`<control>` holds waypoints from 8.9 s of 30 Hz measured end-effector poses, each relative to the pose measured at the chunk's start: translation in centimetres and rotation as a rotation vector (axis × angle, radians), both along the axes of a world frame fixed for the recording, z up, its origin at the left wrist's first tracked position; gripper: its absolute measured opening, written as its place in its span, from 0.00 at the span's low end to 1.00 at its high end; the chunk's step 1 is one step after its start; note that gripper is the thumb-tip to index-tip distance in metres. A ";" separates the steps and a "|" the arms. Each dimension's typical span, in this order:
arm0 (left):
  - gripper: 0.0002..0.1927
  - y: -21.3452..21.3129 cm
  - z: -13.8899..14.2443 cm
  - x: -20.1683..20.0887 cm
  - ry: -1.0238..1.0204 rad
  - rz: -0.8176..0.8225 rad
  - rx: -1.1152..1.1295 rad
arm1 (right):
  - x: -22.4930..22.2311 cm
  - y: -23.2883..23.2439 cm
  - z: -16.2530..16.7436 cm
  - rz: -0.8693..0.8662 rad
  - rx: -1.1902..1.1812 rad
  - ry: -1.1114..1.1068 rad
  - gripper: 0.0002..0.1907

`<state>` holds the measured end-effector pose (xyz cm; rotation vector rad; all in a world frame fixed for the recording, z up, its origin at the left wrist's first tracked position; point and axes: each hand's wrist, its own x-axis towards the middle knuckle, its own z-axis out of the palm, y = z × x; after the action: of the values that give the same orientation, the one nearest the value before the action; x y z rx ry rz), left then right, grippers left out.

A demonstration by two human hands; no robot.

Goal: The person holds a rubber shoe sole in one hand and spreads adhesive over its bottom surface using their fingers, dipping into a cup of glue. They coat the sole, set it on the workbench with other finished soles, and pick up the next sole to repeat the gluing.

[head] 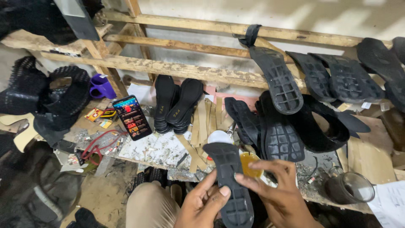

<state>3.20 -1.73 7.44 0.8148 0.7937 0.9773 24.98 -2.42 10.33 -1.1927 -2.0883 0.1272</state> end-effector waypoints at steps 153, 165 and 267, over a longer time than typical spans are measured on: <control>0.46 1.0 -1.6 0.7 -0.117 -0.217 -0.043 | 2.2 1.9 -3.5 0.037 0.005 0.174 0.28; 0.40 1.8 -0.2 0.5 -0.191 -0.020 0.108 | 2.1 0.3 -4.2 -0.082 0.178 -0.202 0.24; 0.31 5.0 -1.0 -0.2 0.026 0.158 -0.143 | 4.5 2.1 -0.8 0.367 0.268 -0.435 0.27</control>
<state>2.96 3.22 6.46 0.6498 0.9501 1.0388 29.48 -0.32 9.48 -0.7099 -2.5904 -0.2604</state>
